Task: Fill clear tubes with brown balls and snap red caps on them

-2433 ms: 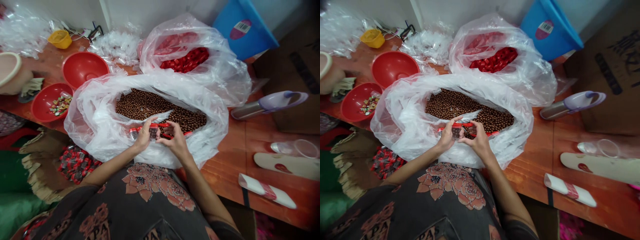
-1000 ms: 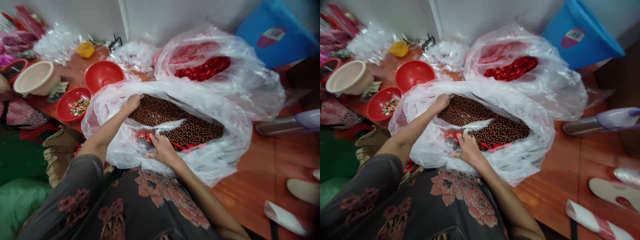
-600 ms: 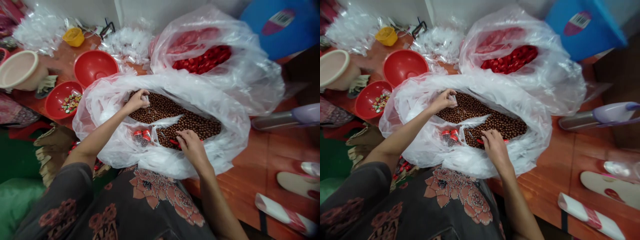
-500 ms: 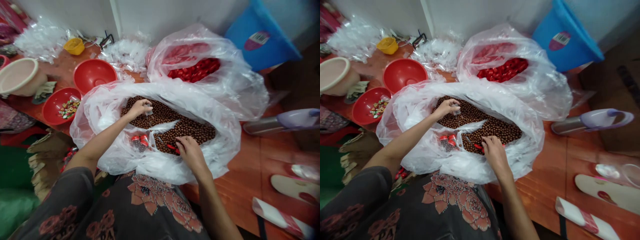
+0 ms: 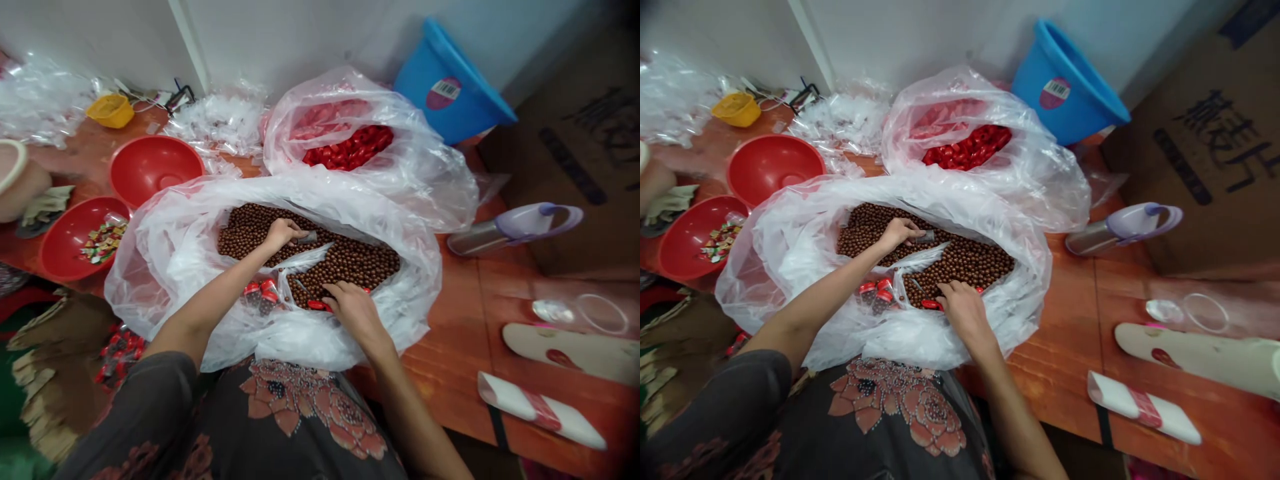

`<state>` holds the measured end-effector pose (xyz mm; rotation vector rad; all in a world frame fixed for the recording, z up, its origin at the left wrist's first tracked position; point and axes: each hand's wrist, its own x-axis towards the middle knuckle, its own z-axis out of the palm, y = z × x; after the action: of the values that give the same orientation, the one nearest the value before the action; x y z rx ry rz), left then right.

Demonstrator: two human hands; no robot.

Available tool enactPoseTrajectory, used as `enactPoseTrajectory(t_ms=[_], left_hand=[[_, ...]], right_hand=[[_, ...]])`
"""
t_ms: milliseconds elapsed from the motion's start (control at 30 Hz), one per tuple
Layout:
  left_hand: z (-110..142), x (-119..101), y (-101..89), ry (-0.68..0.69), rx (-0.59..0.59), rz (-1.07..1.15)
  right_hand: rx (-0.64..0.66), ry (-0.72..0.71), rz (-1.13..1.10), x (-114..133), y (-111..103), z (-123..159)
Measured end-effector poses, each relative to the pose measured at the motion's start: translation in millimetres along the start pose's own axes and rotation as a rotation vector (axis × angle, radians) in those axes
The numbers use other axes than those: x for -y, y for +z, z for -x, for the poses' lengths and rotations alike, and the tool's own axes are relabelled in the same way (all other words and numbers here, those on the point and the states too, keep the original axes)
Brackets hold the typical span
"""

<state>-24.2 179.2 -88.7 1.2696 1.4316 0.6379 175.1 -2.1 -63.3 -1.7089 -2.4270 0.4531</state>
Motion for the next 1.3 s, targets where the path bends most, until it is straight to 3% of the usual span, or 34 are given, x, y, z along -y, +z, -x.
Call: enactPoseTrajectory(t_ms=[167,300,433,600,733,900,1067,1167,1300], left_hand=[[4,-10,24.1,-0.007,0.079,0.135],[11,-13,27.2,-0.035,0.201,0.277],[21,-10,18.5,-0.069,0.277,0.369],[43,-12,2.9,-0.103,0.24,0.431],[69,-18,-13.1,-0.152,0.223,0.518],[110,-21,-27.6,-0.114,0.269,0.666],[141,-15,-30.2,-0.051,0.159,0.609],[152,-12,-32.1,-0.006,0.154,0.551],[159,-8,-33.2,0.026,0.168,0.523]], right_hand=[[0.01,0.0,0.002,4,2,-2],[0.018,-0.067,-0.049,8,3,-4],[0.019,-0.08,-0.096,11,6,-5],[-0.062,-0.09,-0.171,13,3,-3],[0.036,-0.175,-0.172,18,-4,2],[0.149,-0.15,-0.144,23,-8,2],[0.151,-0.188,-0.195,23,-3,-1],[0.084,-0.161,-0.289,22,0,-2],[-0.195,0.031,-0.691,23,2,-2]])
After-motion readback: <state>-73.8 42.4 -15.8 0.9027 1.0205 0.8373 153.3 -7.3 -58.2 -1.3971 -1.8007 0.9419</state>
